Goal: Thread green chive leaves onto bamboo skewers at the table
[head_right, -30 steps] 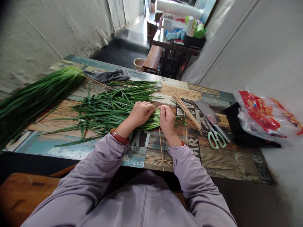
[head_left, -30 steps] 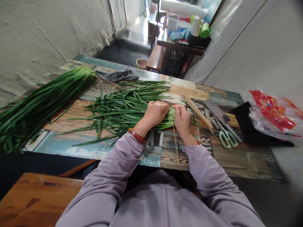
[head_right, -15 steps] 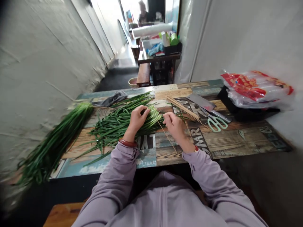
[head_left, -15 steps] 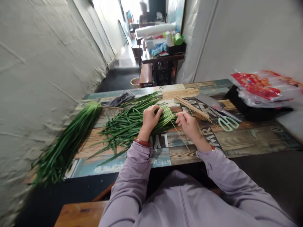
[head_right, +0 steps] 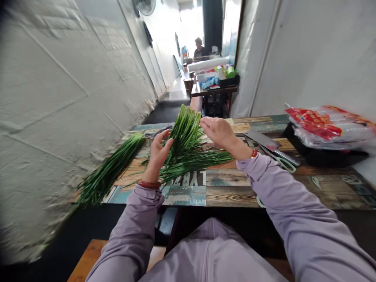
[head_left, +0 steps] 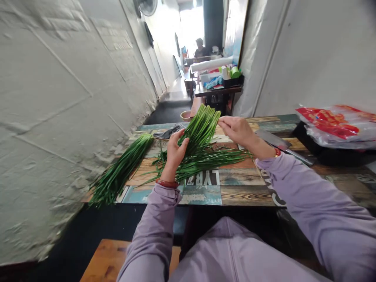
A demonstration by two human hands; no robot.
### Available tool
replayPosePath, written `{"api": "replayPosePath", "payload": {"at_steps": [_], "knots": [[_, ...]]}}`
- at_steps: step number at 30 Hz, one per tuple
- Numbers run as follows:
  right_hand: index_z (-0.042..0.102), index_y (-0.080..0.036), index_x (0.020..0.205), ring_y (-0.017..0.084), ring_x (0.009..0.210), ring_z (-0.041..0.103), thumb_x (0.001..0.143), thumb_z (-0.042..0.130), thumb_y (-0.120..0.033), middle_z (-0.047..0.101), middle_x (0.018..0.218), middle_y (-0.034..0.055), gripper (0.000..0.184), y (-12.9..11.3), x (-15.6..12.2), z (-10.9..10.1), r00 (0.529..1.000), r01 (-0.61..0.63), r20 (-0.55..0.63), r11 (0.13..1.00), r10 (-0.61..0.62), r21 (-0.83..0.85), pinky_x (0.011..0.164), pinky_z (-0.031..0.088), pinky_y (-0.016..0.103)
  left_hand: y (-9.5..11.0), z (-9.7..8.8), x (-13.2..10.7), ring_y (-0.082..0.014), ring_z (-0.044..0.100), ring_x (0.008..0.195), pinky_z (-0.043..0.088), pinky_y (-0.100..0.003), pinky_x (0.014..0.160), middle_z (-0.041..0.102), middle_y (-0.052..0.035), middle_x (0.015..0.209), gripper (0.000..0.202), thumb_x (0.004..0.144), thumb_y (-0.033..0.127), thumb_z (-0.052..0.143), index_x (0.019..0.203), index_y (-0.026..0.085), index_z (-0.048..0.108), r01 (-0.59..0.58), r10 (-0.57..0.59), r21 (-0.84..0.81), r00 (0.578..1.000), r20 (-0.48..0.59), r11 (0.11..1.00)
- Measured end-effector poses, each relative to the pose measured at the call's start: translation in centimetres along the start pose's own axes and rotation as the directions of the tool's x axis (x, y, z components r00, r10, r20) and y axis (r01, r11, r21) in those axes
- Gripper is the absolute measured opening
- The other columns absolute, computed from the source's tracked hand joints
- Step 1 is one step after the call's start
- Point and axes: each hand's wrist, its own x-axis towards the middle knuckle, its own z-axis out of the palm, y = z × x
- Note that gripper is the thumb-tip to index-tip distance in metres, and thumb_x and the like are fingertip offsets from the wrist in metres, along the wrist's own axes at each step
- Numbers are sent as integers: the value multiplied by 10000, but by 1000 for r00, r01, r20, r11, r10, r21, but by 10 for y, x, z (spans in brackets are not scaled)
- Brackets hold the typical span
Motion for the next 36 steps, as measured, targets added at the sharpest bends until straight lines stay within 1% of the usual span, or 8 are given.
{"api": "replayPosePath", "payload": {"at_steps": [4,8,12,16,24,28,31,36], "knots": [[676,-209,1025,210,835,663,1010,395,-349,744,956,57,314,-11,29,-33,984,160,-57,972,-171,-170,672,391,302,13,-30,14,-234,612,1164,461,-417,1050,654,-105,1226,459,856,379,662,1280,213,602,-13,14,13,1000,-28,1000],[670,-246,907,184,736,635,1006,425,-401,693,750,4,306,-27,41,-49,966,194,-165,980,-200,-49,680,418,303,44,-44,42,-247,530,1289,431,-415,1090,575,-117,1378,559,843,439,689,1348,246,548,-60,61,-30,998,21,998],[667,-236,828,175,704,616,969,504,-420,625,645,-7,283,-44,44,-58,961,188,-227,974,-156,128,707,448,315,76,-44,67,-272,512,1322,452,-426,1076,583,-112,1368,636,797,488,736,1349,239,539,-102,132,-206,981,139,973],[651,-222,764,166,727,627,953,524,-377,592,610,-10,276,-51,47,-65,959,170,-261,964,-114,204,705,461,305,90,-31,71,-270,655,1072,552,-387,917,710,-85,1089,638,656,506,834,1159,159,650,68,77,-397,939,336,915],[647,-251,743,177,675,619,959,505,-433,556,537,-16,316,-8,58,-77,909,101,-416,972,-5,211,695,504,321,36,-7,12,-148,614,603,522,-284,575,703,-27,726,343,612,377,837,811,137,693,482,-254,-321,796,549,815],[651,-248,766,174,636,613,963,489,-477,546,517,-24,343,11,60,-88,860,66,-508,977,49,204,660,502,319,-5,-9,-5,-184,609,602,532,-342,593,669,-17,642,264,596,358,813,751,178,698,355,-247,-141,837,489,924],[650,-249,762,167,624,611,965,489,-479,557,524,-22,346,17,59,-95,848,48,-527,983,54,179,646,495,309,-23,-12,-6,-239,659,779,562,-414,748,716,-56,809,381,527,293,845,867,183,715,287,-226,-79,873,433,955],[650,-240,786,184,702,638,958,505,-483,574,555,-13,331,16,54,-97,863,82,-506,987,-1,137,670,493,310,-12,-13,8,-297,608,1172,480,-480,1022,604,-171,1276,783,623,341,831,1331,153,554,168,-160,-16,961,227,986]]}}
